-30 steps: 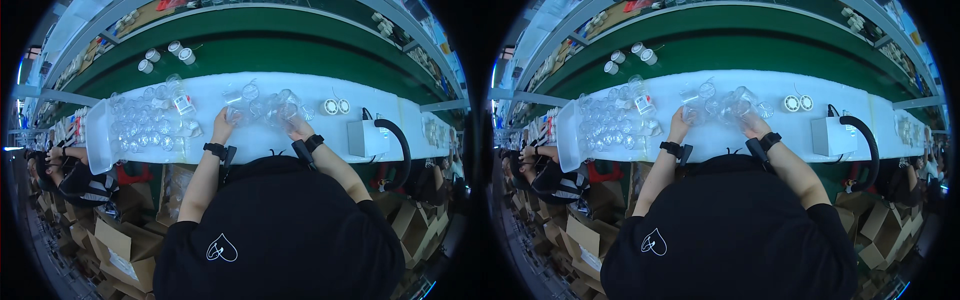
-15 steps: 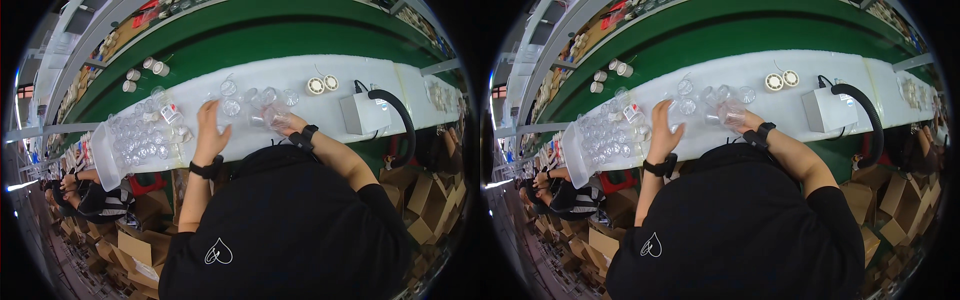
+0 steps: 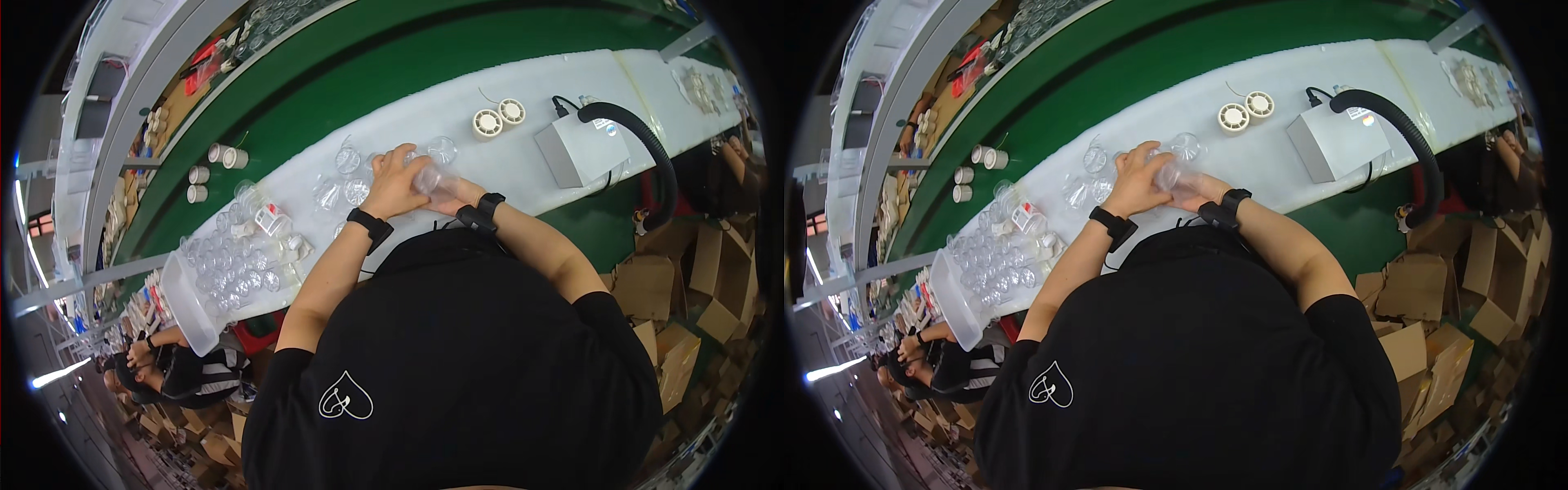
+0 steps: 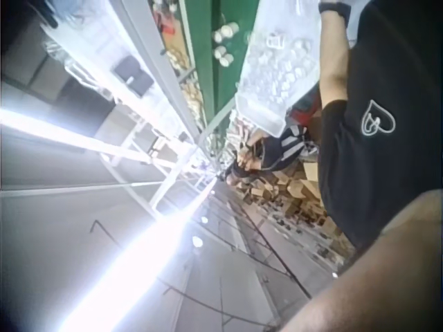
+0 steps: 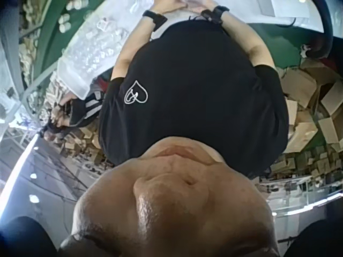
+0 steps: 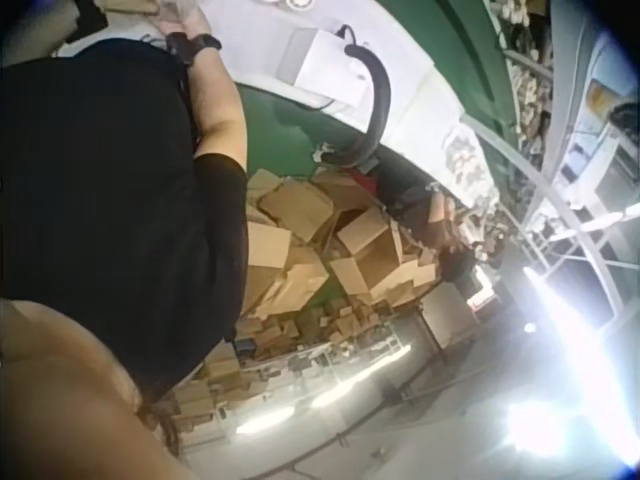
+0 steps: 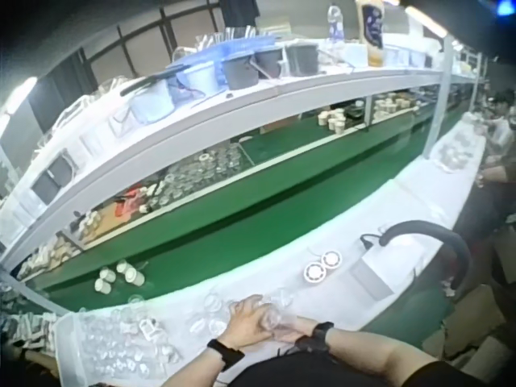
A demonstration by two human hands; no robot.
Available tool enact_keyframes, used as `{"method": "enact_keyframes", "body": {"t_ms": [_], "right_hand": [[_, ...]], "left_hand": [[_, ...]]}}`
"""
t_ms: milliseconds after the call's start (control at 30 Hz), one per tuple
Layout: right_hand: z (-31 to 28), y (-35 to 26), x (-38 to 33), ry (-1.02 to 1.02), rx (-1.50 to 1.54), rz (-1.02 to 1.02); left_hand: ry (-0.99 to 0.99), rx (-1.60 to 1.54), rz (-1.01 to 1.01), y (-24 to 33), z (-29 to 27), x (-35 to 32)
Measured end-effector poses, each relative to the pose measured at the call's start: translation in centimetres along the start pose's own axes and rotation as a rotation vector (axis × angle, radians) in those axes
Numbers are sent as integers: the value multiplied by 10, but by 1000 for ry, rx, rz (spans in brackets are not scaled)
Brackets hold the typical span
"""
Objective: The recorder is packing small circular white components into plastic bags and then into cardboard boxes lined with bubble wrap on a production line.
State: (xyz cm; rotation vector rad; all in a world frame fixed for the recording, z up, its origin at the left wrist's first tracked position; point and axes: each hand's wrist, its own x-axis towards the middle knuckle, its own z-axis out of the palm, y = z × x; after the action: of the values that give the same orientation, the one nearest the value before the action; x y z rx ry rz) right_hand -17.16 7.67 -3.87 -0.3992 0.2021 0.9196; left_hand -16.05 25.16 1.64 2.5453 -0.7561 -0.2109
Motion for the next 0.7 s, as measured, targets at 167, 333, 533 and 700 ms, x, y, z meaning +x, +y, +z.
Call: {"method": "enact_keyframes", "body": {"t_ms": [167,333,533,700], "right_hand": [[-19,1,3,42,20,46],[-22,0,5,83,-146,109],[-22,-25,-34,83,-188,185],[-13,-53,-83,624,-1047,56]], "left_hand": [[123,-103,17,6,-6,5],[100,-64,36,7,4,4],[79,-88,13,-1,-1,-5],[163,75,-17,12,17,-2]]}}
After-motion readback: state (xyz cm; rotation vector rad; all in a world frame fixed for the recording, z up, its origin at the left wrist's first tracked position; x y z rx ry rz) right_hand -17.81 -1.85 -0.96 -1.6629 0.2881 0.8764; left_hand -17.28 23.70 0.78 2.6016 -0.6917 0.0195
